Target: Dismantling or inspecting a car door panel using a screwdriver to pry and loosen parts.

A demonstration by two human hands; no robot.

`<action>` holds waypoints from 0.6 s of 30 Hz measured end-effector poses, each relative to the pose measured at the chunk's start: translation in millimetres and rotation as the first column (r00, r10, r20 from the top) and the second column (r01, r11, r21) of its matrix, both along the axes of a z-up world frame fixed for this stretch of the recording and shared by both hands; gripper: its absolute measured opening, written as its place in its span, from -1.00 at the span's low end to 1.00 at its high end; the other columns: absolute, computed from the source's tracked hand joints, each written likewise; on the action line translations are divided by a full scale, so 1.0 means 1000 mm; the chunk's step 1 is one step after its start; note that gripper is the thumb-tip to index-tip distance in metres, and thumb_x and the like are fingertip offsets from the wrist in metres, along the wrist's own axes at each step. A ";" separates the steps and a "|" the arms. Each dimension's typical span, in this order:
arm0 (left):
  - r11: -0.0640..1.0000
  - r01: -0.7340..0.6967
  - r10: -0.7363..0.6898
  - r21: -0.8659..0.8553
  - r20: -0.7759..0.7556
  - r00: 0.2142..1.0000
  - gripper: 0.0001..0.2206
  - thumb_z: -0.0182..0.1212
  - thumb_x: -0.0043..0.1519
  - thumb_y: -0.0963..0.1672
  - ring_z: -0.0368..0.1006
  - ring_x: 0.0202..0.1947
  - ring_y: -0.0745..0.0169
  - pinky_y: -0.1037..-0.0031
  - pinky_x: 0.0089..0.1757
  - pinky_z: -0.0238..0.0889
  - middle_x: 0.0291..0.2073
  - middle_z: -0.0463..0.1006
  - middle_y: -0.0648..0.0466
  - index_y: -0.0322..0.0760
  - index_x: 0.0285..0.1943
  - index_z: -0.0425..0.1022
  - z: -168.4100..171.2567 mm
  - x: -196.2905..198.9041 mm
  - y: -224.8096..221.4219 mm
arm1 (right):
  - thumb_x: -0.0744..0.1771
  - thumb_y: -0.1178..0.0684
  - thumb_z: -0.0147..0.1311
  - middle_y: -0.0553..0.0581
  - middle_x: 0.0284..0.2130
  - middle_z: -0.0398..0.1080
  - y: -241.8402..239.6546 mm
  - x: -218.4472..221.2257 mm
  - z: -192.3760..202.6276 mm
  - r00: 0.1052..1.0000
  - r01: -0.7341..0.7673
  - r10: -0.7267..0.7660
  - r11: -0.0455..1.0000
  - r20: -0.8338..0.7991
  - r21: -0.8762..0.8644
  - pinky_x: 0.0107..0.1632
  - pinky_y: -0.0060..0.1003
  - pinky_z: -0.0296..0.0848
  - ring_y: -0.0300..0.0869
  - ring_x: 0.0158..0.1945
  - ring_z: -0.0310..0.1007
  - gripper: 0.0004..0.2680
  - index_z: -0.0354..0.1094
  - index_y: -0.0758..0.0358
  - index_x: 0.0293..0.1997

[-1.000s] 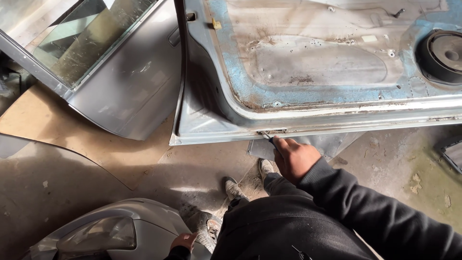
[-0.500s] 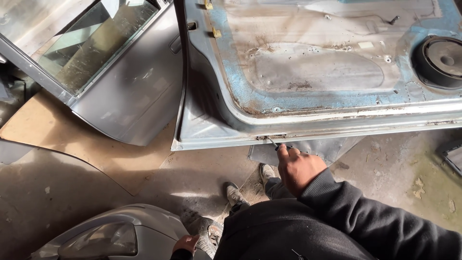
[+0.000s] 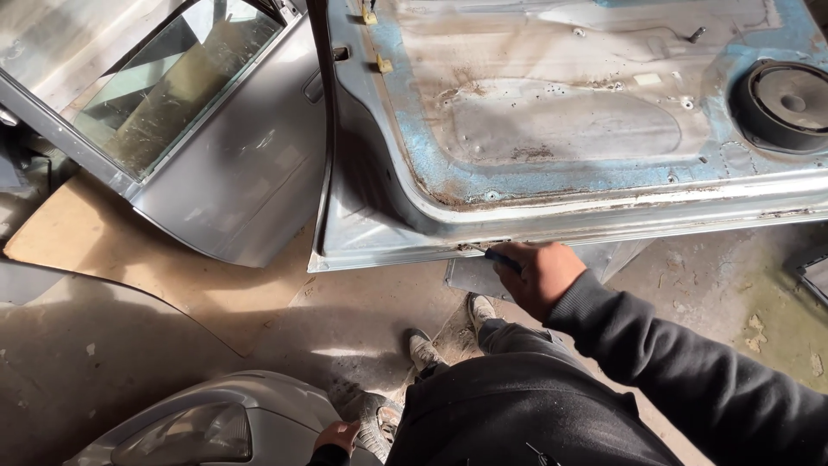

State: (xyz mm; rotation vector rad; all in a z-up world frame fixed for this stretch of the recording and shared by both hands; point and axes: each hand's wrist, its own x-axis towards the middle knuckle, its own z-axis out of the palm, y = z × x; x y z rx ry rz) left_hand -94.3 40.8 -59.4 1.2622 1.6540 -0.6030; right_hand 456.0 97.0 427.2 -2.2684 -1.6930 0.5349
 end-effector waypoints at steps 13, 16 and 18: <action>0.999 0.040 -0.040 -0.009 0.016 0.999 -0.40 0.19 0.27 0.27 0.74 -0.20 0.34 0.52 0.01 0.51 -0.24 0.83 0.19 -0.11 0.22 0.67 0.014 0.004 0.011 | 0.47 0.04 -0.04 -0.02 -0.63 0.50 -0.008 0.001 -0.011 0.950 -0.184 0.187 0.982 0.249 -0.033 -0.65 -0.34 0.48 -0.20 -0.74 0.41 -0.84 0.52 0.18 -0.05; 0.998 -0.011 0.012 -0.058 0.021 1.000 -0.39 0.22 0.28 0.26 0.78 -0.27 0.35 0.51 -0.01 0.53 -0.08 0.84 0.16 -0.15 0.25 0.65 0.010 0.003 0.009 | 0.48 0.02 -0.06 0.06 -0.56 0.46 -0.005 -0.016 -0.022 0.911 -0.235 0.210 0.972 0.356 0.028 -0.66 -0.28 0.44 -0.14 -0.72 0.38 -0.82 0.46 0.29 0.00; 0.993 -0.081 0.086 -0.085 0.048 0.995 -0.40 0.27 0.29 0.22 0.80 -0.34 0.34 0.50 -0.05 0.55 0.01 0.83 0.12 -0.22 0.27 0.64 0.013 0.003 0.011 | 0.43 -0.03 0.03 0.17 -0.38 0.58 -0.011 -0.016 -0.026 0.908 -0.163 0.140 0.986 0.396 0.024 -0.55 -0.20 0.54 -0.03 -0.62 0.53 -0.71 0.44 0.29 0.25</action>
